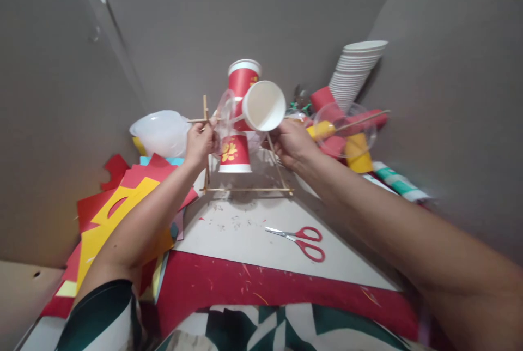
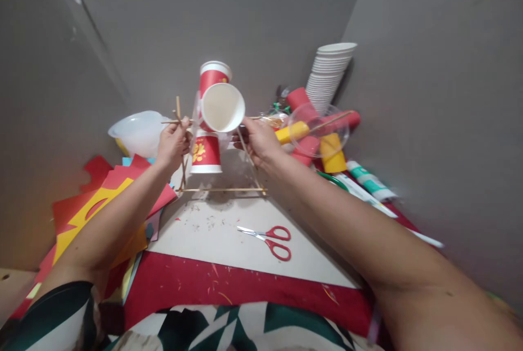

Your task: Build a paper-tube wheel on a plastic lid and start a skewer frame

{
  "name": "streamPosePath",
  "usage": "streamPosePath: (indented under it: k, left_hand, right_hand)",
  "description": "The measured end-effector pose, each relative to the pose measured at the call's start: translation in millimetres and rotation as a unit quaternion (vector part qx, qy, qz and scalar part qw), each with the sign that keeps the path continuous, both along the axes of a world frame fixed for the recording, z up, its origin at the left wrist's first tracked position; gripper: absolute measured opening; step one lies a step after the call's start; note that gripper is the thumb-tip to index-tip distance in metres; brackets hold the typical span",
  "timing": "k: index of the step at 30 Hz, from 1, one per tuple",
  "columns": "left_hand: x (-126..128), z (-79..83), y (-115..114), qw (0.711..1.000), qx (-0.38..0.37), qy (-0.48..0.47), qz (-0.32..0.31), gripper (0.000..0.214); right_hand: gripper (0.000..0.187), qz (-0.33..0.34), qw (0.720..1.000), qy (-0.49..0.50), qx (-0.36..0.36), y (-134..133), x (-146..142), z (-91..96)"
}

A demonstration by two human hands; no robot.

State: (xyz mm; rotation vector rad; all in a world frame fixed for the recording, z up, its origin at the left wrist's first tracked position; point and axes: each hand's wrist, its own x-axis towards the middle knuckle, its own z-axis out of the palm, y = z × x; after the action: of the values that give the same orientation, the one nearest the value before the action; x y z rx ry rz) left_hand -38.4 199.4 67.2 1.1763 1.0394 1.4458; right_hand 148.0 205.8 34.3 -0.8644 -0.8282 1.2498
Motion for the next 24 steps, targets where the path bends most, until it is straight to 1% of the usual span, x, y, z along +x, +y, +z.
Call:
streamPosePath:
  k: [3,6,8,9,10,12,15,19,22,24]
  left_hand:
    - [-5,-2.7,5,1.000,0.018,0.001,0.000,0.036]
    - [-7,-5.3,4,0.999,0.026,-0.007,0.018,0.042]
    - [-6,-5.2,-4,0.999,0.015,-0.013,0.029,0.042]
    - [-5,-4.4,-9,1.000,0.005,-0.013,0.025,0.040]
    - [-4,-3.3,-13,1.000,-0.005,-0.014,0.018,0.037]
    - [-2,0.1,-20,1.000,-0.024,-0.016,0.009,0.030]
    - [-1,6.4,-27,0.999,-0.035,-0.024,0.007,0.026]
    - [-6,12.8,-37,0.999,-0.043,-0.032,0.000,0.027]
    - [-14,16.8,-44,0.999,-0.033,-0.033,-0.009,0.028]
    - [-21,20.9,-53,0.999,-0.022,-0.026,-0.005,0.030]
  right_hand:
    - [0.020,0.000,1.000,-0.012,-0.015,-6,-3,8.4]
    - [0.018,0.021,0.999,-0.017,-0.019,-16,-5,14.3]
    - [0.016,0.040,0.999,-0.018,-0.019,-24,-5,16.1]
    - [0.014,0.037,0.999,-0.019,-0.018,-28,-4,16.5]
    - [0.011,0.017,0.999,-0.030,-0.014,-30,-3,16.6]
    - [0.005,0.011,0.999,-0.032,-0.011,-30,-2,17.0]
    - [0.005,0.004,0.999,-0.038,-0.008,-31,-1,19.0]
    - [0.003,0.006,0.999,-0.052,0.008,-39,-4,24.1]
    - [0.006,0.027,0.996,-0.072,0.036,-48,-6,30.4]
    - [0.010,0.051,0.994,-0.085,0.046,-57,-8,35.4]
